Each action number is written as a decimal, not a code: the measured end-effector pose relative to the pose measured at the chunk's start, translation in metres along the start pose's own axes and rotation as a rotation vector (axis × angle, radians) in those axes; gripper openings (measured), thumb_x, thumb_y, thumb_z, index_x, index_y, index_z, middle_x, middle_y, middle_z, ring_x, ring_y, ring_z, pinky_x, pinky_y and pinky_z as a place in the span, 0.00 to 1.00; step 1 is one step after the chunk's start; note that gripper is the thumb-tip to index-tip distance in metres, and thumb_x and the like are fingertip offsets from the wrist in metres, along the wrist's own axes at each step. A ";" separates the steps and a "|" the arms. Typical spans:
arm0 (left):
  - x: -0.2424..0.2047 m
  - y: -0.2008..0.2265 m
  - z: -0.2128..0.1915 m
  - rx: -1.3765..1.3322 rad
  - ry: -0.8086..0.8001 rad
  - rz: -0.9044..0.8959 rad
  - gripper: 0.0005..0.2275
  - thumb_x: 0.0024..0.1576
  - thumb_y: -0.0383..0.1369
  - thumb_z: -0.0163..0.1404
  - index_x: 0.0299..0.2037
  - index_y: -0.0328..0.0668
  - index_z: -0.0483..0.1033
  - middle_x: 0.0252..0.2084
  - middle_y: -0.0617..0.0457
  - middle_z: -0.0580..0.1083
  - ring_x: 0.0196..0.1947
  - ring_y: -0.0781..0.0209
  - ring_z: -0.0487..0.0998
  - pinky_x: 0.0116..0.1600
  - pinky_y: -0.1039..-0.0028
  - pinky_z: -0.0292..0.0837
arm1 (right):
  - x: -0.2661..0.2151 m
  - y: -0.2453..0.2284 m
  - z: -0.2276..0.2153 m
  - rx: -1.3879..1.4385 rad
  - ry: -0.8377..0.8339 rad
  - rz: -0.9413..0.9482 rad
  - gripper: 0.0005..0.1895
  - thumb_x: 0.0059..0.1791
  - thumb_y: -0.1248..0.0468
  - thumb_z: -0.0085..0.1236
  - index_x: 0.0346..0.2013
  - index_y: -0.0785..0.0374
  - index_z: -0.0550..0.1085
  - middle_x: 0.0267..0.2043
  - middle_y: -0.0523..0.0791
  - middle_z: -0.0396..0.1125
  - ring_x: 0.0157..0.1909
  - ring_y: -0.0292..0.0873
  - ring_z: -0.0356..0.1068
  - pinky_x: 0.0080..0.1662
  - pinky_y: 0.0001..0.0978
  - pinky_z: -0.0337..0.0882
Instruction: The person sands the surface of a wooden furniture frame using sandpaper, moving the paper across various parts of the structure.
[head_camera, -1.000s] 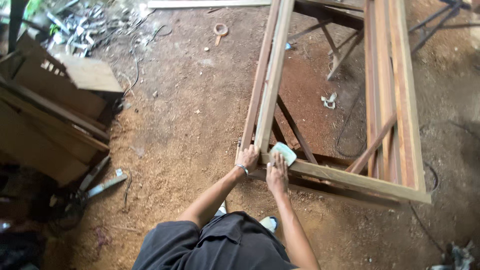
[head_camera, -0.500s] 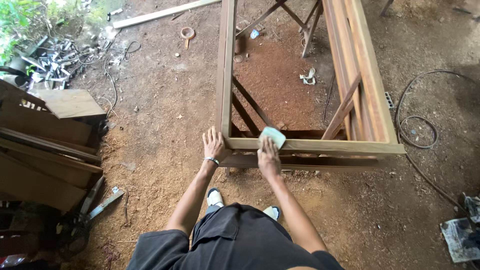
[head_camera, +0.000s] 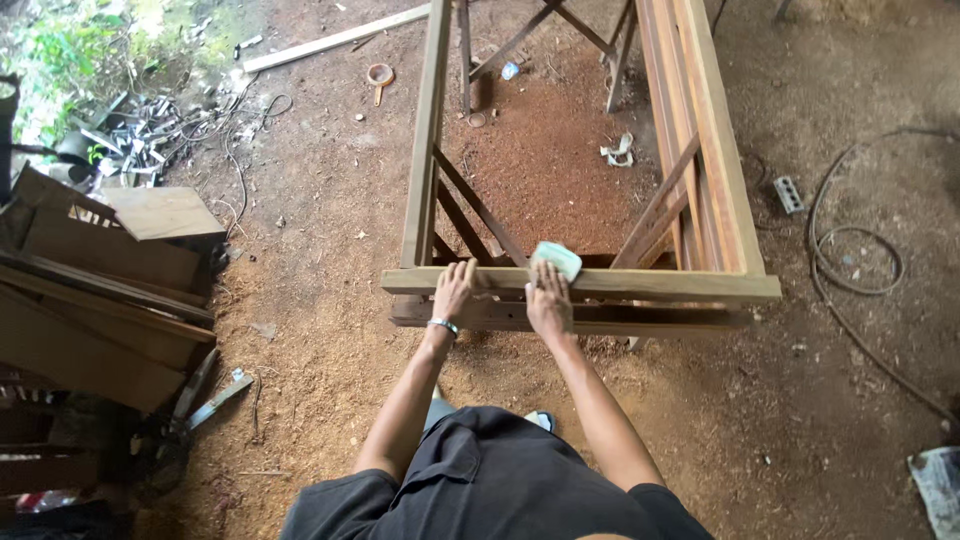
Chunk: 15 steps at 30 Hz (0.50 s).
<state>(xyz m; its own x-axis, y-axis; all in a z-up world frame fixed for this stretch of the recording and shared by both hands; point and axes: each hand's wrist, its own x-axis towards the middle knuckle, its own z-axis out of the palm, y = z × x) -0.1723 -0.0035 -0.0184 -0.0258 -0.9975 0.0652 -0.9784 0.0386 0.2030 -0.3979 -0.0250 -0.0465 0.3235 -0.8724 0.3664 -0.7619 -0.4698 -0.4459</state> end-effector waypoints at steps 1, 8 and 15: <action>0.003 0.001 -0.002 -0.031 -0.015 -0.032 0.44 0.51 0.52 0.61 0.73 0.37 0.56 0.63 0.40 0.65 0.67 0.43 0.64 0.74 0.53 0.59 | -0.006 0.001 -0.002 0.036 0.010 -0.030 0.26 0.63 0.59 0.29 0.72 0.73 0.57 0.76 0.56 0.49 0.78 0.55 0.46 0.76 0.50 0.44; -0.002 0.033 -0.018 0.111 -0.047 -0.067 0.44 0.51 0.57 0.57 0.71 0.36 0.52 0.68 0.36 0.58 0.71 0.35 0.52 0.72 0.42 0.42 | -0.037 0.049 -0.061 -0.004 0.024 -0.002 0.25 0.61 0.60 0.33 0.72 0.68 0.59 0.76 0.55 0.52 0.77 0.52 0.49 0.77 0.50 0.47; -0.001 0.063 0.013 0.295 -0.054 -0.143 0.43 0.55 0.52 0.55 0.75 0.38 0.47 0.73 0.34 0.51 0.75 0.32 0.42 0.72 0.32 0.28 | -0.006 0.040 -0.047 -0.068 0.150 0.046 0.26 0.59 0.63 0.40 0.71 0.71 0.58 0.74 0.57 0.53 0.76 0.56 0.51 0.75 0.49 0.47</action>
<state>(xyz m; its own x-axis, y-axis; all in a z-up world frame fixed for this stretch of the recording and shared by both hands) -0.2364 -0.0004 -0.0187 0.1126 -0.9936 0.0033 -0.9899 -0.1124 -0.0862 -0.4566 -0.0327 -0.0281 0.2038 -0.8603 0.4673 -0.8119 -0.4152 -0.4103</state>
